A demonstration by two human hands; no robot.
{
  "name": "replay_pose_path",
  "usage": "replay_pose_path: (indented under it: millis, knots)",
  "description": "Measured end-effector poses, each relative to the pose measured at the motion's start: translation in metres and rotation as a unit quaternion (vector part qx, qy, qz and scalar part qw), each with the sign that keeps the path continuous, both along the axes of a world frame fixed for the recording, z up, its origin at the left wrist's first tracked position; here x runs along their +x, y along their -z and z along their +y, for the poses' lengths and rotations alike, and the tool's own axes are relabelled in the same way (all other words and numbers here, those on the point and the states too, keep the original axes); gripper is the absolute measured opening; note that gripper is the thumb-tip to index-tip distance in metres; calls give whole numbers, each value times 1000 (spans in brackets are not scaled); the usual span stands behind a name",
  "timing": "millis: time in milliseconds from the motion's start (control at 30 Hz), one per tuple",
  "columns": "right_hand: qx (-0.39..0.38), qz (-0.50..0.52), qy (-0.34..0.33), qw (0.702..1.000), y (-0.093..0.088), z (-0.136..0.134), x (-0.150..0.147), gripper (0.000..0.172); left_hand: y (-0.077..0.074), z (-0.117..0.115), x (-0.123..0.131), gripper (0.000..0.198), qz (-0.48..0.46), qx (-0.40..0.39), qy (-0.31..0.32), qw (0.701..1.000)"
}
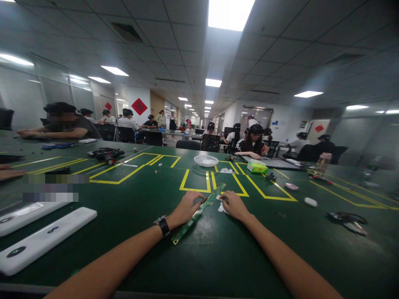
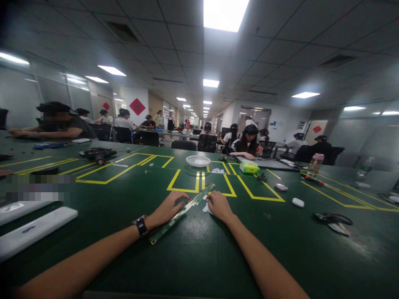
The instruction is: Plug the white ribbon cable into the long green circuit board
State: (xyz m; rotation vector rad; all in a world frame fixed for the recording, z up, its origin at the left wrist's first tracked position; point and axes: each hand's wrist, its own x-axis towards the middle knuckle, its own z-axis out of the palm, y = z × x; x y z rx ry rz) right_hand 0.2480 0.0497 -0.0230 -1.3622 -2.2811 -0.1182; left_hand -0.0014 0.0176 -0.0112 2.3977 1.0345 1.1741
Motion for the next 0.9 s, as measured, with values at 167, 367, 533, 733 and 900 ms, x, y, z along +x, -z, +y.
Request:
replay_pose_path:
  millis: [167, 367, 533, 733, 900]
  knots:
    - [-9, -10, -30, 999, 0, 1, 1, 22, -3, -3, 1, 23, 1, -7, 8, 1000]
    - [-5, 11, -62, 998, -2, -3, -1, 23, 1, -1, 0, 25, 38, -9, 2, 999]
    - [-11, 28, -69, 997, -1, -4, -3, 22, 12, 2, -2, 33, 139, -31, -5, 990]
    - [-26, 37, -30, 999, 2, -2, -3, 22, 7, 1, -1, 24, 162, -12, 21, 987]
    - [-29, 52, -65, 996, 2, -11, -13, 24, 3, -3, -1, 28, 168, 11, -45, 985]
